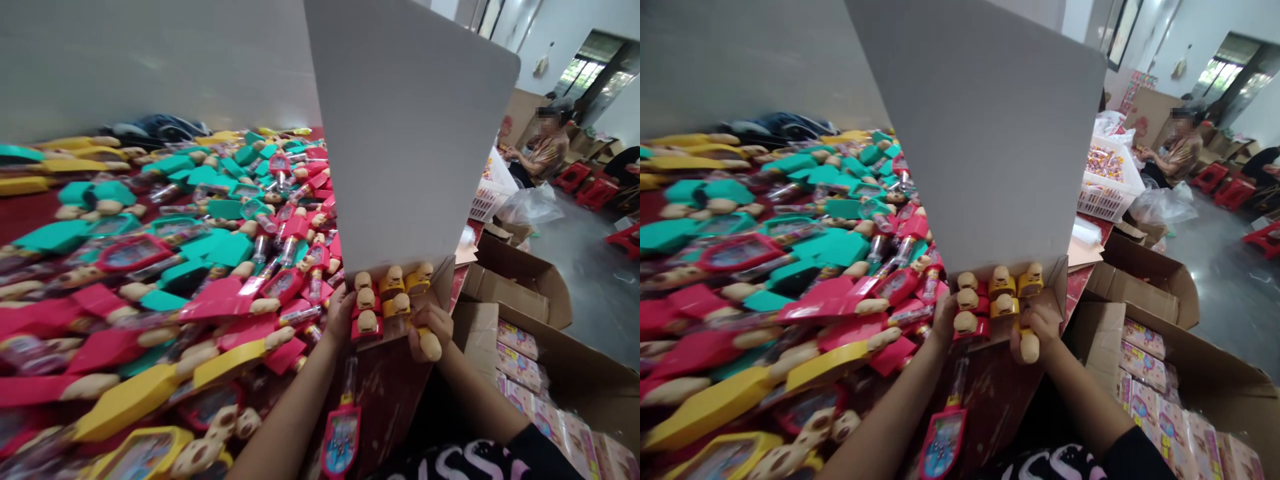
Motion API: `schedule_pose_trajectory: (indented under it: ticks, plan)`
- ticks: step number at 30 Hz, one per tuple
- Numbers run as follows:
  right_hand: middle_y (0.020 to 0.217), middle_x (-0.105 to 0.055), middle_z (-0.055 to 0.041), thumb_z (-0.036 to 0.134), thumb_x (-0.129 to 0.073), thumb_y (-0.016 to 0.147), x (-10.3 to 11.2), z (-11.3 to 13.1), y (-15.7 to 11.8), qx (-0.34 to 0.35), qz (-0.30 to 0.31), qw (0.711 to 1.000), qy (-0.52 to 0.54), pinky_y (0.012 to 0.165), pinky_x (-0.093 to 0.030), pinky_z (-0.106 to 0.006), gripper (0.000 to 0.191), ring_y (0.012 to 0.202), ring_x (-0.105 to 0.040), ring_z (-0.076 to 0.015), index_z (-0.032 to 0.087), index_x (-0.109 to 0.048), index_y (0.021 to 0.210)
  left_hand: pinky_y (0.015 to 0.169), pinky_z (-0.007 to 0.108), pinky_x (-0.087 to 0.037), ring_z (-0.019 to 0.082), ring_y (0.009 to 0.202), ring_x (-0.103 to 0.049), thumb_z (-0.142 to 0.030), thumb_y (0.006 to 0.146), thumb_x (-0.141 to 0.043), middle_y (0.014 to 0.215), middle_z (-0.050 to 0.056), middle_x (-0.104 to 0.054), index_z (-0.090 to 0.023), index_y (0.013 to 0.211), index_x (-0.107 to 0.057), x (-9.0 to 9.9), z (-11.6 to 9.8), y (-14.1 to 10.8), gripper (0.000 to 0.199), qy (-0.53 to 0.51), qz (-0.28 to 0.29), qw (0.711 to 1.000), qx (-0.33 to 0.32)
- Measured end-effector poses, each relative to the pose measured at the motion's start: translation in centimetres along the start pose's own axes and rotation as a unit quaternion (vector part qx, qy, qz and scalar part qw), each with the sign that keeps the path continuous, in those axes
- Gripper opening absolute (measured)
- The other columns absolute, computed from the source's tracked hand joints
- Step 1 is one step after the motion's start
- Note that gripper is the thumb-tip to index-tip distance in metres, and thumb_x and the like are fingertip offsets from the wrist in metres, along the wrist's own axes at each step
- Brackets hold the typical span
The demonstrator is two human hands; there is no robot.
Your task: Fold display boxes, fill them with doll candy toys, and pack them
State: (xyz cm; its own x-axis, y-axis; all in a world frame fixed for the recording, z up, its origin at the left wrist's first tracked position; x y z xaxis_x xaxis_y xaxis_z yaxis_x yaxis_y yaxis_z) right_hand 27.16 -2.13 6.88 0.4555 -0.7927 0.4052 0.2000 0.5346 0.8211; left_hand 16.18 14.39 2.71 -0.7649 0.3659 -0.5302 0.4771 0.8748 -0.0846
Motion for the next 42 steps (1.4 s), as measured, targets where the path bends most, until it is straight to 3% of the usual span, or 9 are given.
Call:
schedule_pose_trajectory:
  ticks: [9,17,21,27,33,42]
  plan:
    - [0.061,-0.054,-0.0001,0.016,-0.056,0.073,0.3,0.1,3.3,-0.028,-0.004,0.999,0.039,0.051,-0.041,-0.027,0.009,0.055,-0.052,-0.0147,0.022,-0.050,0.071,0.060,0.024,-0.044,0.014,0.062,-0.052,-0.039,0.050,-0.073,0.064,-0.001,-0.056,-0.018,0.074,-0.065,0.5,0.8,0.5,0.033,0.013,0.004,1.000,-0.013]
    - [0.058,-0.052,0.0014,0.023,-0.055,0.076,0.8,-0.5,3.5,-0.071,-0.006,0.997,0.027,0.048,-0.037,-0.026,0.012,0.049,-0.047,-0.0120,0.021,-0.050,0.065,0.052,0.023,-0.038,0.012,0.054,-0.046,-0.040,0.050,-0.073,0.061,-0.002,-0.053,-0.017,0.078,-0.068,0.4,0.8,0.4,0.037,0.011,0.011,1.000,-0.012]
    - [0.052,-0.048,0.0029,0.030,-0.055,0.075,1.4,-2.2,3.3,-0.157,-0.039,0.986,0.032,0.045,-0.034,-0.026,0.019,0.045,-0.042,-0.0108,0.021,-0.048,0.059,0.051,0.023,-0.036,0.011,0.053,-0.044,-0.040,0.051,-0.072,0.058,-0.003,-0.050,-0.018,0.075,-0.066,0.5,0.8,0.5,0.033,0.011,0.013,1.000,-0.010]
    - [0.051,-0.044,0.0042,0.031,-0.052,0.071,2.5,-6.3,2.7,-0.277,-0.130,0.951,0.047,0.042,-0.033,-0.023,0.018,0.045,-0.041,-0.0099,0.020,-0.046,0.059,0.053,0.024,-0.039,0.017,0.064,-0.053,-0.037,0.049,-0.072,0.063,0.000,-0.055,-0.018,0.073,-0.063,0.6,0.8,0.5,0.031,0.010,0.009,1.000,-0.007]
    - [0.053,-0.046,0.0039,0.031,-0.052,0.072,2.4,-6.4,2.4,-0.292,-0.147,0.944,0.035,0.043,-0.033,-0.023,0.016,0.047,-0.041,-0.0102,0.020,-0.047,0.062,0.054,0.023,-0.040,0.021,0.077,-0.058,-0.039,0.048,-0.072,0.067,0.002,-0.059,-0.018,0.071,-0.062,0.5,0.7,0.6,0.033,0.003,-0.001,1.000,-0.007]
    - [0.052,-0.045,0.0048,0.027,-0.052,0.072,1.3,-6.9,3.6,-0.300,-0.117,0.946,0.029,0.046,-0.034,-0.024,0.013,0.048,-0.041,-0.0105,0.021,-0.046,0.061,0.049,0.022,-0.033,0.013,0.057,-0.047,-0.041,0.049,-0.075,0.060,-0.002,-0.051,-0.018,0.075,-0.061,1.0,1.5,0.6,0.038,-0.007,0.002,1.000,0.027]
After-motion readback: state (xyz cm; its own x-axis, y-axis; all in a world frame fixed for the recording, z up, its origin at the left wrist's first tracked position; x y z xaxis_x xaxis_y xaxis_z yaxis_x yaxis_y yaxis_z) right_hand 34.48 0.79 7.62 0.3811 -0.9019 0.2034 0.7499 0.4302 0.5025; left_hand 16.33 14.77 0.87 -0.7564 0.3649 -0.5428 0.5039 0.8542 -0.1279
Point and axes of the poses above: each hand's wrist, its own y-axis towards the middle knuckle, its own x-axis out of the back of the hand, z = x × y, the point moved 6 cm from there along y, towards the middle knuckle
